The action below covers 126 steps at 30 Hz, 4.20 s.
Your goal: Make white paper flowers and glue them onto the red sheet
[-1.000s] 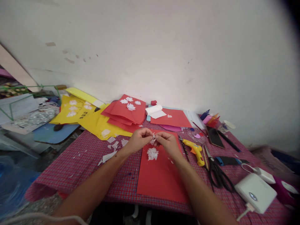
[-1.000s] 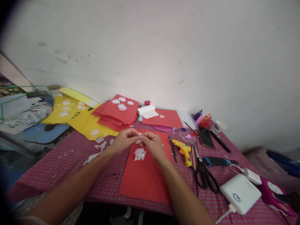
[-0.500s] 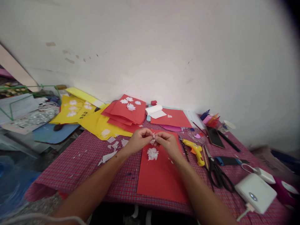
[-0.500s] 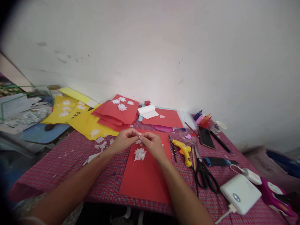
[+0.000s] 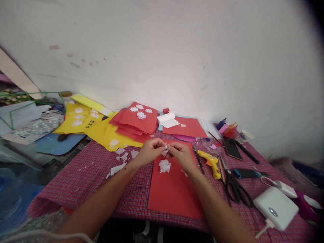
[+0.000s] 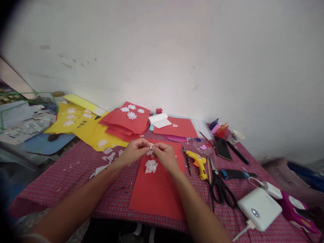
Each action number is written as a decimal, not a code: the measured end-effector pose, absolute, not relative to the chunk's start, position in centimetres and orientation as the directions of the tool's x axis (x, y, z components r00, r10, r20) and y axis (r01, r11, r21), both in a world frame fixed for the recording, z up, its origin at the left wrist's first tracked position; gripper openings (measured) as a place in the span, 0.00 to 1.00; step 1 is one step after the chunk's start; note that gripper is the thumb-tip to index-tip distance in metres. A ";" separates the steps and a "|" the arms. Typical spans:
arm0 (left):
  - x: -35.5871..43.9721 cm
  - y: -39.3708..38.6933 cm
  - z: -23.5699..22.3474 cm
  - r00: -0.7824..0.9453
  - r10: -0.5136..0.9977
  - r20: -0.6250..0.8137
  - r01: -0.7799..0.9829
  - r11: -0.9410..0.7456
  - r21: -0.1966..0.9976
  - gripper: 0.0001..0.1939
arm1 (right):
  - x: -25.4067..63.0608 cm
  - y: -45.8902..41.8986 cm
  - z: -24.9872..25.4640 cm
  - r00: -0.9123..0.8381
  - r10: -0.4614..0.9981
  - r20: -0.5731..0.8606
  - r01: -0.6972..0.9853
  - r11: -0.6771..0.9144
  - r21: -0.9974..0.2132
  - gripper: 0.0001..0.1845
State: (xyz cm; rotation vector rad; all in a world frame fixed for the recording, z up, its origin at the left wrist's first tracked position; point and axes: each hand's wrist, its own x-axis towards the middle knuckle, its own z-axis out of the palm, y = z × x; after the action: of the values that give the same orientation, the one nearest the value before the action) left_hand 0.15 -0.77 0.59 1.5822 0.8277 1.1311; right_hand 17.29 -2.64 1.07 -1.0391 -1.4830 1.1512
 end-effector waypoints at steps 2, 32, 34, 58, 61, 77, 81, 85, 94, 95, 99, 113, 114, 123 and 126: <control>0.2 -0.8 0.7 0.331 0.905 0.268 -0.006 -0.281 0.960 0.04 | 17.3 -2.6 1.0 -0.176 0.969 0.173 0.069 0.187 -0.980 0.12; 0.0 -1.5 1.6 0.291 0.826 0.484 0.252 -0.554 0.794 0.09 | 17.1 -2.8 1.2 -0.138 0.971 0.193 0.146 0.213 -0.966 0.12; 0.1 -1.6 1.7 0.296 0.809 0.507 0.277 -0.581 0.765 0.09 | 17.1 -2.8 1.0 -0.139 0.970 0.199 0.146 0.219 -0.965 0.12; 0.2 -1.5 1.8 0.234 0.919 0.318 0.102 -0.348 0.932 0.11 | 16.7 -2.8 0.4 -0.103 0.959 0.264 0.236 0.281 -0.930 0.10; 0.1 -1.2 1.5 0.222 0.927 0.303 0.083 -0.328 0.941 0.11 | 16.7 -2.9 0.5 -0.108 0.960 0.259 0.221 0.278 -0.935 0.09; 0.3 -1.0 1.0 0.113 0.953 0.282 0.002 -0.284 0.959 0.10 | 16.5 -3.2 1.2 -0.141 0.966 0.217 0.148 0.237 -0.960 0.07; 0.3 -1.1 1.2 0.108 0.947 0.303 0.021 -0.307 0.952 0.10 | 16.5 -3.2 1.2 -0.158 0.967 0.197 0.140 0.220 -0.965 0.06; 0.3 -1.4 1.5 0.155 0.923 0.353 0.097 -0.370 0.924 0.11 | 16.7 -3.3 1.5 -0.197 0.961 0.195 0.087 0.215 -0.973 0.06; 0.2 -1.6 1.7 0.273 0.881 0.387 0.126 -0.431 0.893 0.10 | 16.6 -3.2 1.6 -0.187 0.959 0.213 0.077 0.231 -0.970 0.13; 0.2 -1.6 1.7 0.293 0.879 0.376 0.109 -0.422 0.900 0.11 | 16.6 -3.1 1.4 -0.173 0.961 0.216 0.089 0.234 -0.968 0.13; 0.2 -1.4 1.6 0.310 0.897 0.314 0.026 -0.338 0.941 0.12 | 16.6 -2.7 0.8 -0.124 0.968 0.218 0.150 0.235 -0.960 0.12; 0.4 0.0 -0.2 0.102 0.988 0.116 -0.283 -0.083 0.956 0.14 | 17.4 -2.5 0.6 -0.034 0.977 0.209 0.055 0.211 -0.976 0.08; 0.4 0.1 -0.3 0.089 0.990 0.109 -0.292 -0.079 0.953 0.15 | 17.6 -2.4 0.6 -0.023 0.977 0.211 0.051 0.212 -0.976 0.08; -0.1 0.5 -0.1 -0.067 0.995 0.075 -0.358 -0.094 0.929 0.13 | 18.5 -1.9 0.7 0.034 0.864 0.503 0.620 0.376 -0.688 0.08; -0.1 0.6 0.0 -0.068 0.994 0.080 -0.363 -0.100 0.926 0.14 | 18.5 -1.8 0.1 -0.088 0.793 0.603 0.817 0.404 -0.411 0.10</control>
State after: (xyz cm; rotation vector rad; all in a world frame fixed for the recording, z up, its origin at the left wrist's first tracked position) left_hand -0.12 0.57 0.01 0.9647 0.9181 1.4684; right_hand 18.51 -1.78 0.13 -1.3825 -1.8680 -0.0394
